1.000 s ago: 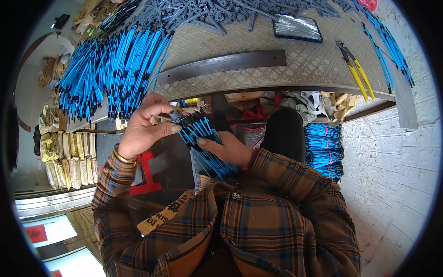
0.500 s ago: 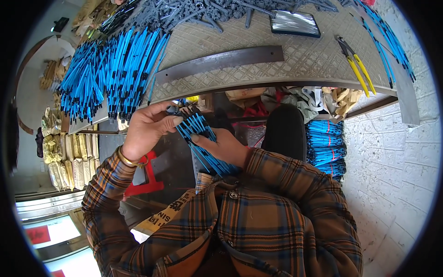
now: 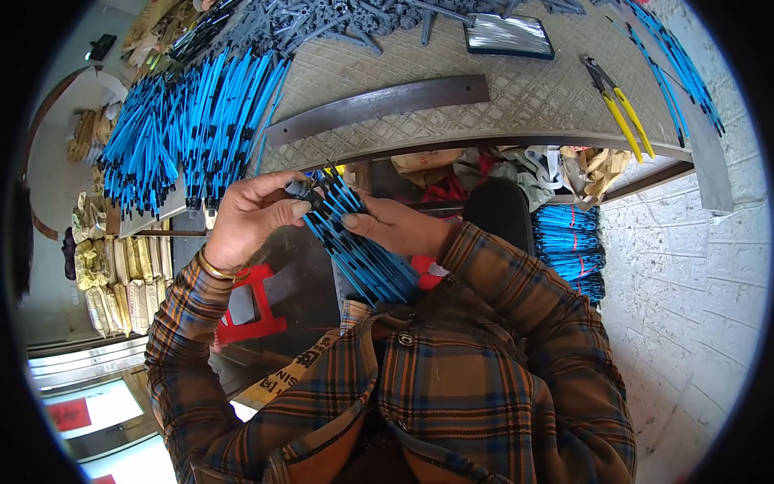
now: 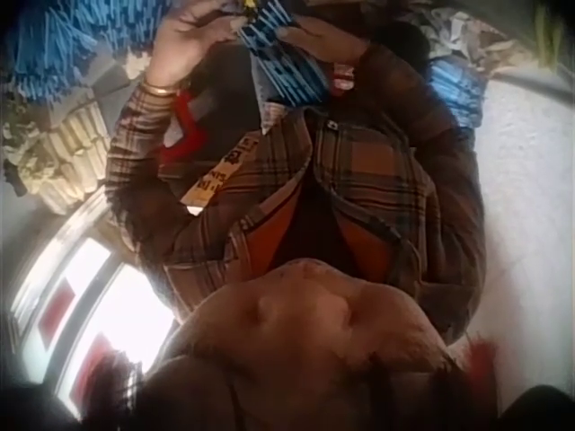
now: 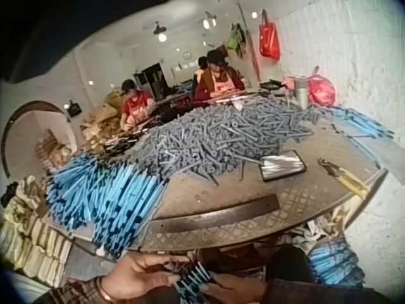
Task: The person threads umbrella ribs together with a thin wire, fits them into a plastic hub, and tightens the wire using pliers. The person then checks the assembled umbrella frame and threads another set of ribs with wire.
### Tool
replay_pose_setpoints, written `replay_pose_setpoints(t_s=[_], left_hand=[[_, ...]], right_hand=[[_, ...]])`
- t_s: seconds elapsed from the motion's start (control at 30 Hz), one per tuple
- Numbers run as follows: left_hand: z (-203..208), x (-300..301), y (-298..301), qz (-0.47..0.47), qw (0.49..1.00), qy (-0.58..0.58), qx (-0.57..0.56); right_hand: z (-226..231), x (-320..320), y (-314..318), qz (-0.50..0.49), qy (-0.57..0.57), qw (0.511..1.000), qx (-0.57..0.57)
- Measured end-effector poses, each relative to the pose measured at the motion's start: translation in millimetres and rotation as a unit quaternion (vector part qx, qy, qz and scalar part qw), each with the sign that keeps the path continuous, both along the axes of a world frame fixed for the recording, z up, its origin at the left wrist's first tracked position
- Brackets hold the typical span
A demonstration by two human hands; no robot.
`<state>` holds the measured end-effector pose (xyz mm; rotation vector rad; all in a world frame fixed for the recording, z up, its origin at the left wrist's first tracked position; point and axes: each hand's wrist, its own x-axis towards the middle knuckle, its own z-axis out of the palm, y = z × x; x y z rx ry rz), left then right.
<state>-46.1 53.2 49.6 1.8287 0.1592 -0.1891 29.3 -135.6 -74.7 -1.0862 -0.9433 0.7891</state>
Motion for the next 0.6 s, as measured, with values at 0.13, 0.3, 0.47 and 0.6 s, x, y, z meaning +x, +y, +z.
replay_pose_setpoints(t_s=[0.13, 0.3, 0.47, 0.6], left_hand=[[2.0, 0.1, 3.3, -0.031, 0.999, 0.012, -0.017], [12.3, 2.2, -2.8, -0.027, 0.999, 0.031, 0.021], [21.1, 1.3, -19.2, -0.008, 0.999, 0.031, 0.04], [28.5, 6.2, -26.9, -0.011, 0.997, 0.027, 0.072]], right_hand=[[1.9, 6.3, -2.5, 0.127, 0.037, 0.988, -0.075], [5.4, -11.0, -2.7, -0.004, -0.055, 0.997, -0.062], [18.2, -22.4, -9.6, -0.078, -0.084, 0.987, -0.109], [32.7, -27.6, -17.5, -0.134, -0.131, 0.972, -0.142]])
